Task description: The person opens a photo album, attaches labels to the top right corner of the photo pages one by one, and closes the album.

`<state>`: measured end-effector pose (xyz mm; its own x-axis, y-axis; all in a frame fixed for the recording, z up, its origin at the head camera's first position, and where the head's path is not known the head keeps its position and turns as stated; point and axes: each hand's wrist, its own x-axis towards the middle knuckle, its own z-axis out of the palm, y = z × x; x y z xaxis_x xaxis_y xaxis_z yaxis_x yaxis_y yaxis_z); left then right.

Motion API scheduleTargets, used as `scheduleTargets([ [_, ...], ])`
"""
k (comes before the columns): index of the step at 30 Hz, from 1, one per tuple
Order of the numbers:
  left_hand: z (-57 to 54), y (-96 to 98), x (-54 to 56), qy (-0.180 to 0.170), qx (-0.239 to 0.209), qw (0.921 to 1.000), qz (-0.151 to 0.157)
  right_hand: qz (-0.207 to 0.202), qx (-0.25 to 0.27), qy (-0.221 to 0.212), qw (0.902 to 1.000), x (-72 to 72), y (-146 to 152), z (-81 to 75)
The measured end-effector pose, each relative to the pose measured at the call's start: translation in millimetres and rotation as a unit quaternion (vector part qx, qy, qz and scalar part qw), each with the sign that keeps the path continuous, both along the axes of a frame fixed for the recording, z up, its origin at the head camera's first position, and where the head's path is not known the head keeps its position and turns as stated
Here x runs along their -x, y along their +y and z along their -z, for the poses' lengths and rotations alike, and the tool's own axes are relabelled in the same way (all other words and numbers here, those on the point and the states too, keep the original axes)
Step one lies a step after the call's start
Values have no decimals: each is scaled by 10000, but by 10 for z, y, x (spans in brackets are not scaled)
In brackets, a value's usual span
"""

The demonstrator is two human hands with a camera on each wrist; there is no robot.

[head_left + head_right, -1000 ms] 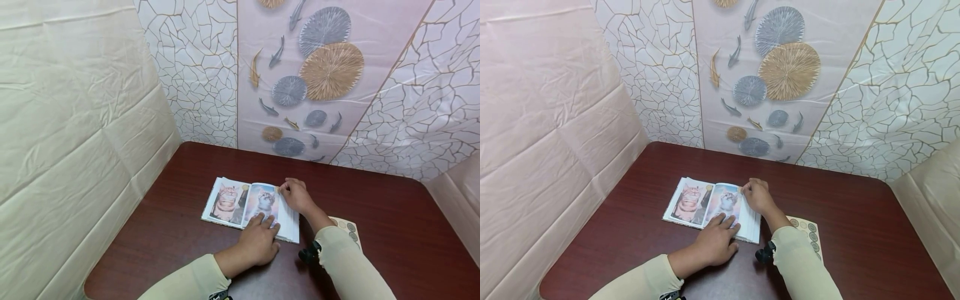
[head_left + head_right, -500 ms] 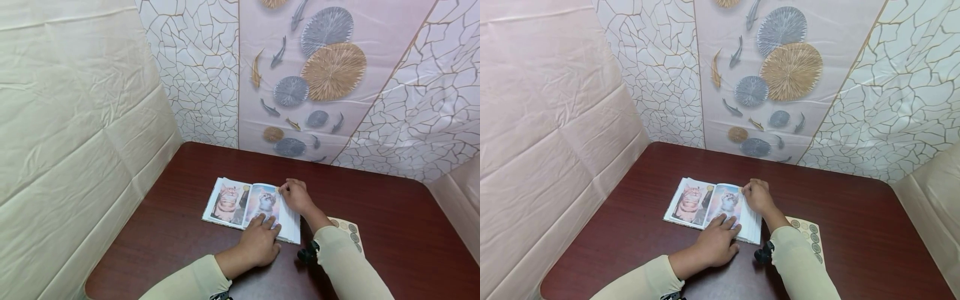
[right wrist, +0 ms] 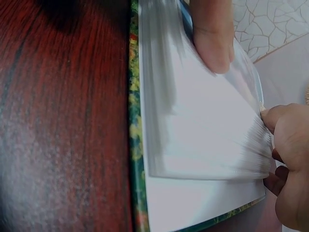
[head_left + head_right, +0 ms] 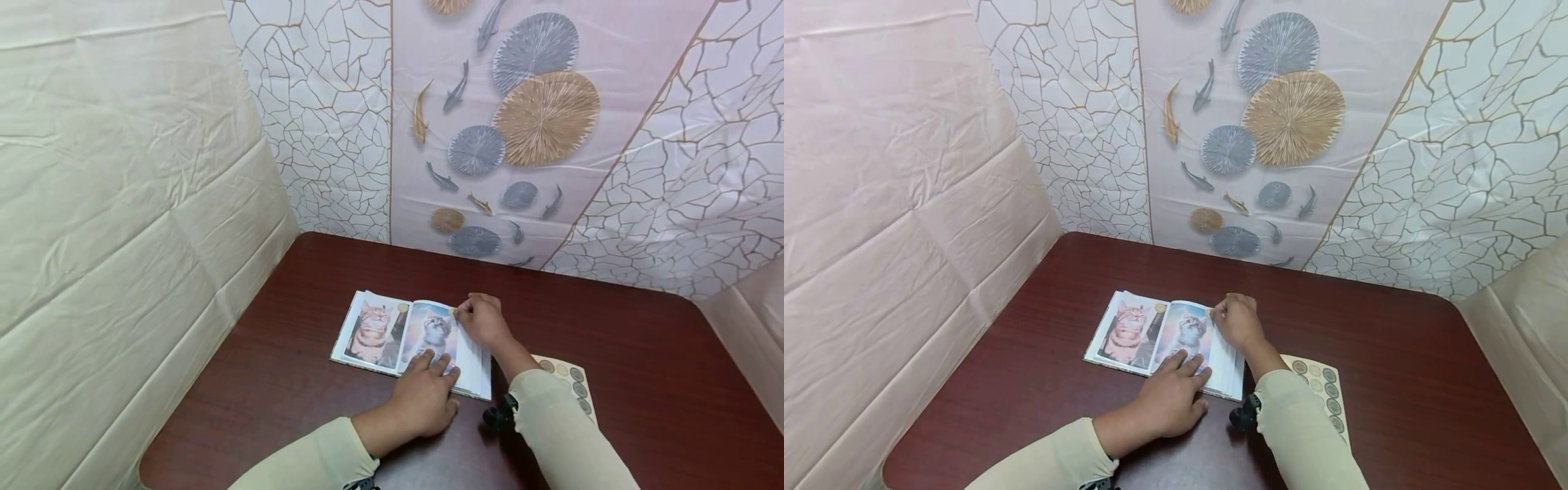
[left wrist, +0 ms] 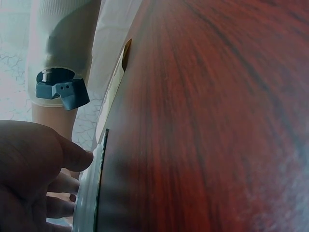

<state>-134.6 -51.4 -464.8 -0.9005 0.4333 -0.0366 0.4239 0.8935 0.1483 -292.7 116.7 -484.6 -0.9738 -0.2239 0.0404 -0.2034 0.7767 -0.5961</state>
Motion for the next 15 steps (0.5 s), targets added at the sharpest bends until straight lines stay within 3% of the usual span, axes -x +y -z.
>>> scheduleTargets([
  [10, 18, 7, -8, 39, 3, 10000, 0, -132, 75, 361, 9992, -20, 17, 33],
  [15, 19, 11, -5, 53, 71, 10000, -14, -309, -382, 556, 9972, -47, 32, 5],
])
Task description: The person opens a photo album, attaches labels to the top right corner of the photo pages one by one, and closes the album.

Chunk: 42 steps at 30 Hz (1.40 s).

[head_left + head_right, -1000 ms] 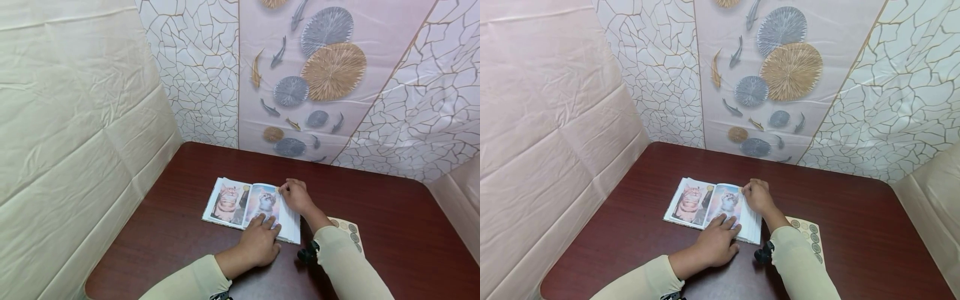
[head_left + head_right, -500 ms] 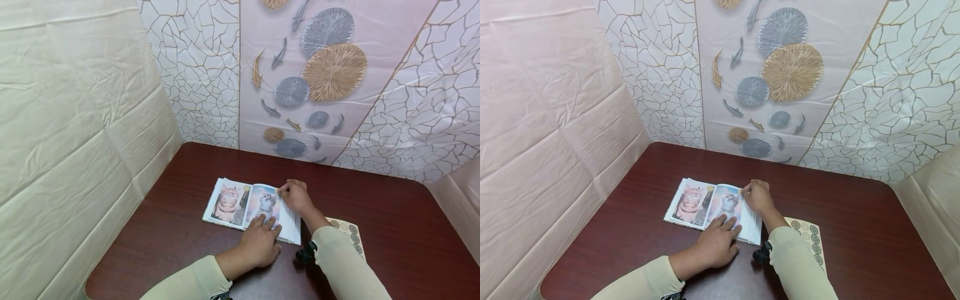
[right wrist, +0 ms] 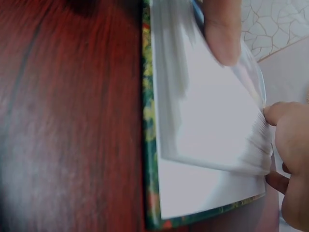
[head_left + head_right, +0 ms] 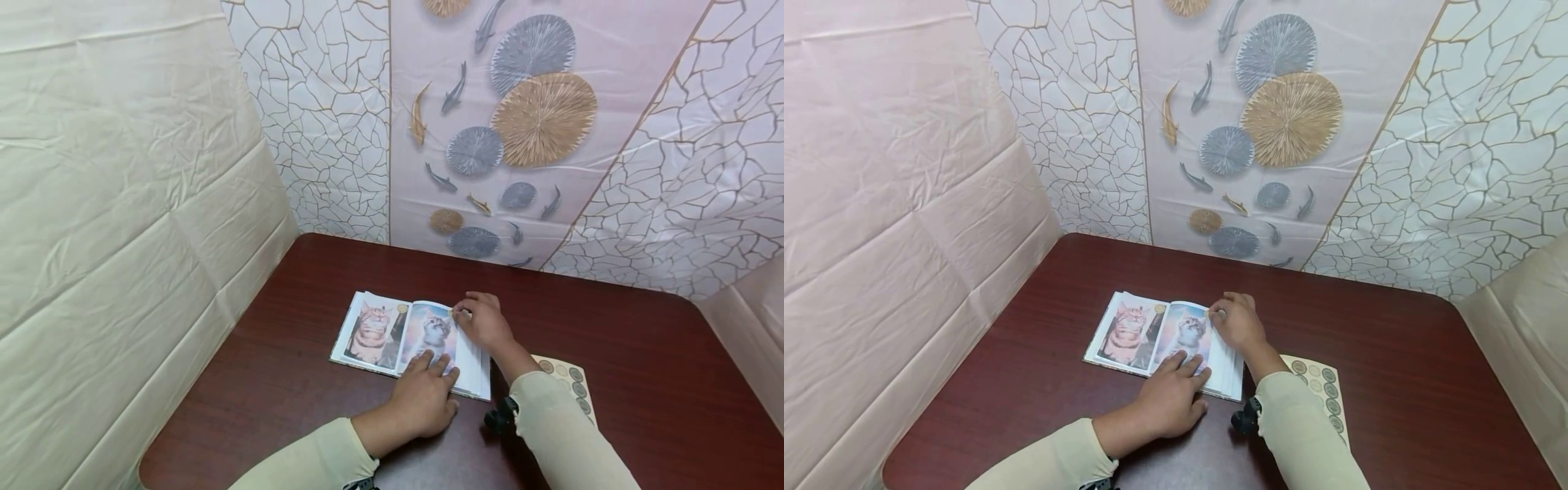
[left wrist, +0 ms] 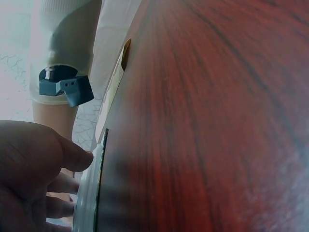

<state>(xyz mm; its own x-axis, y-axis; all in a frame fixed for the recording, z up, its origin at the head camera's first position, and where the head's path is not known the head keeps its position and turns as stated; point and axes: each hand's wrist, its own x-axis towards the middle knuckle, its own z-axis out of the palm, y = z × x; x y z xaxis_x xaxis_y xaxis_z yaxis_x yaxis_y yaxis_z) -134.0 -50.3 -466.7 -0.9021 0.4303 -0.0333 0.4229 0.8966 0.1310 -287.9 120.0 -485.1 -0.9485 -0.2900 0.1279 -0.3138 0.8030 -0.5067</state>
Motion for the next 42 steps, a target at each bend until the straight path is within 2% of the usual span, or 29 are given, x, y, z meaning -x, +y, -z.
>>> scheduleTargets([
  [5, -16, -3, 1, -2, 65, 10000, -27, -123, -346, 197, 9991, -58, 19, -9],
  [11, -23, -7, -1, 65, 83, 9999, -38, -289, 42, 136, 9995, -136, 66, 25],
  [17, -12, -12, -1, 136, 9, 9999, -1, -425, 347, 425, 9976, -204, 118, 49],
  [23, 0, -27, 27, 565, -164, 9983, 29, -423, 425, 691, 9958, -308, 185, -21],
  [29, -16, -49, 51, 833, -391, 9957, 58, -439, 280, 702, 9962, -479, 314, -131],
  [34, -49, -65, 56, 1148, -568, 9917, 79, -545, 294, 770, 9951, -636, 436, -207],
  [42, -103, -87, 75, 1471, -1019, 9839, 8, -754, 321, 1063, 9910, -825, 566, -237],
])
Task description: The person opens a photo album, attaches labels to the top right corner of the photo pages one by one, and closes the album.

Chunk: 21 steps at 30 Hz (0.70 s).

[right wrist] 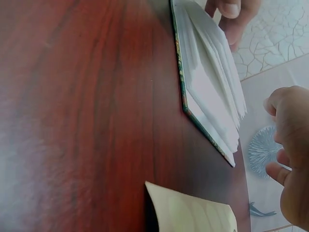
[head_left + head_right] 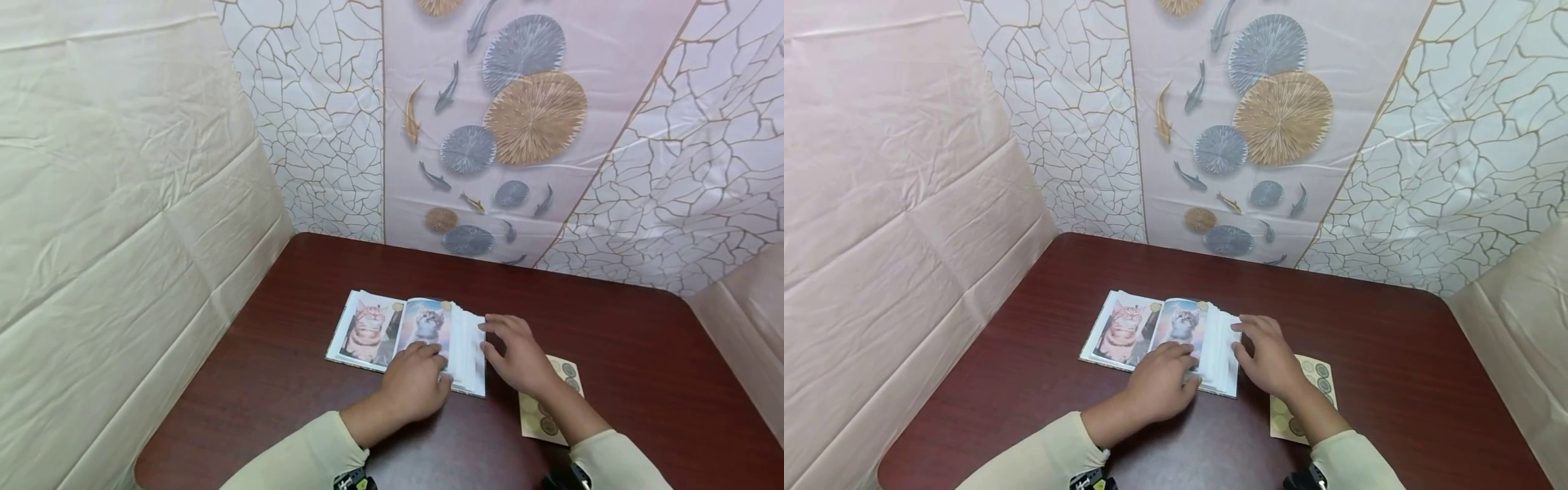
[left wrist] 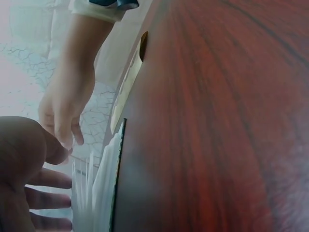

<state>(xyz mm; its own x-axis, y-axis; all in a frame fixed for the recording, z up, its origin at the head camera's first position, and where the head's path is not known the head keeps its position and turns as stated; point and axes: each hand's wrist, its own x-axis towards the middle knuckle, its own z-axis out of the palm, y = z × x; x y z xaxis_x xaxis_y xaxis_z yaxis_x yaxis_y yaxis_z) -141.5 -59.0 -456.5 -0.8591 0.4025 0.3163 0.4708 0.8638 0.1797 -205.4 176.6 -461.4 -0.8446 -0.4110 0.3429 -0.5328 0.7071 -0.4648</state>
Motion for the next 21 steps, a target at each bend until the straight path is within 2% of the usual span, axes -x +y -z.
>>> scheduleTargets([
  [7, -23, -27, 33, 177, -310, 9994, -28, -108, -37, 213, 9997, -131, 50, 4],
  [15, -33, -60, 61, 321, -502, 9982, -102, -79, -199, -7, 9998, -270, 105, 4],
  [21, -93, -202, 112, 175, -821, 9963, -203, -71, -326, -76, 9994, -340, 130, 30],
])
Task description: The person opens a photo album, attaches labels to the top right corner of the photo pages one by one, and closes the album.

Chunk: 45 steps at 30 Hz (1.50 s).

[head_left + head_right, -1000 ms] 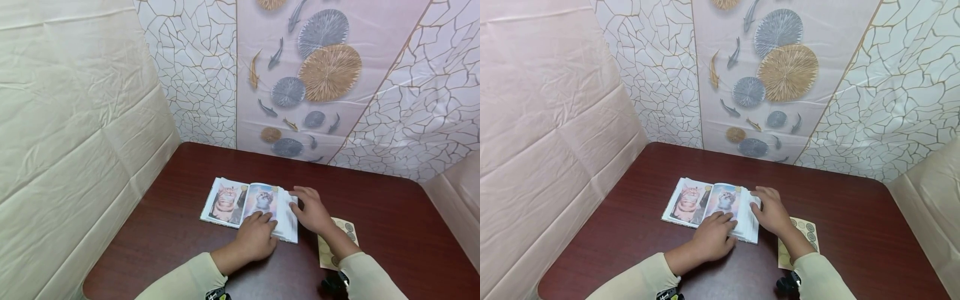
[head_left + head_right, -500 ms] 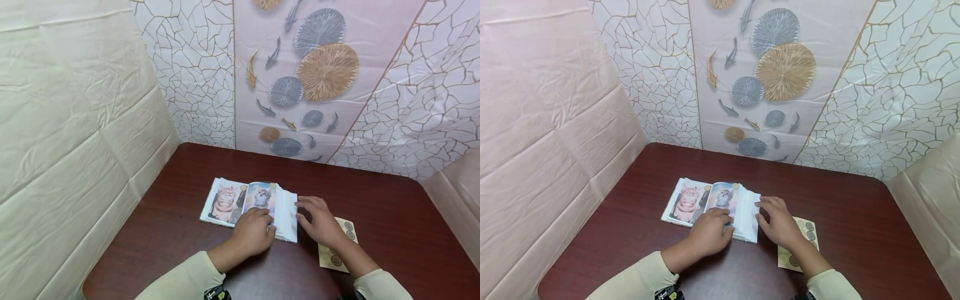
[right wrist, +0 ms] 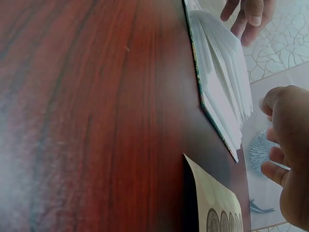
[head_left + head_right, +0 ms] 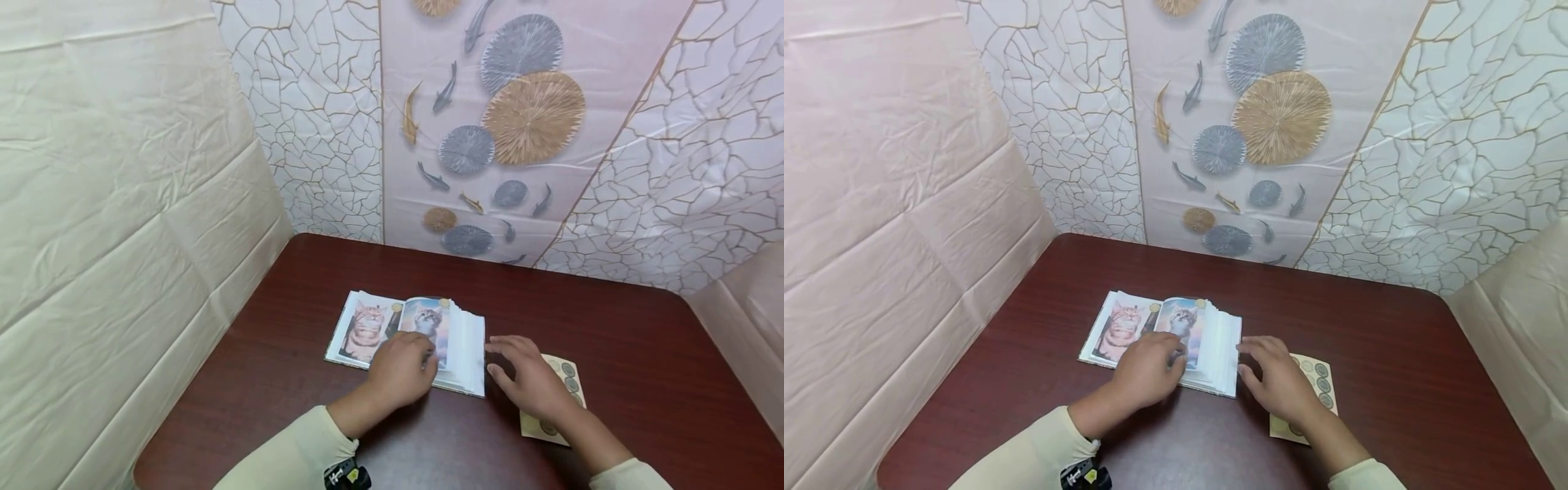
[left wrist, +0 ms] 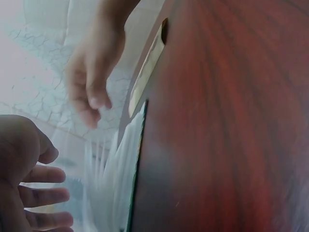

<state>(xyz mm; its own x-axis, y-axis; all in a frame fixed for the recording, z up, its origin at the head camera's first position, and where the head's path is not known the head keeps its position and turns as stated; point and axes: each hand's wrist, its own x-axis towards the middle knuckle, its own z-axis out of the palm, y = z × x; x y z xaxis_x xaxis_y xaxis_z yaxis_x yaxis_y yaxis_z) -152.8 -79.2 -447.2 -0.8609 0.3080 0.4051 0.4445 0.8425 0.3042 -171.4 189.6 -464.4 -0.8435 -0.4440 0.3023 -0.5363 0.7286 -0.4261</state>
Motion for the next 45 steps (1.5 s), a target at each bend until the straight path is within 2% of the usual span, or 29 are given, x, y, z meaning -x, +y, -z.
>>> scheduleTargets([
  [10, -71, -295, 150, -551, -426, 9962, -528, -38, -173, 128, 9998, -73, 64, 39],
  [21, -124, -508, 283, -597, -468, 9947, -692, -152, -234, 371, 9989, -143, 120, 88],
  [28, -170, -678, 375, -912, -528, 9880, -1127, -208, -222, 590, 9978, -196, 136, 109],
  [38, -151, -883, 487, -1149, -566, 9817, -1406, -269, -372, 465, 9979, -271, 143, 122],
  [45, -154, -1043, 613, -1382, -520, 9753, -1642, -334, -498, 528, 9968, -319, 152, 154],
])
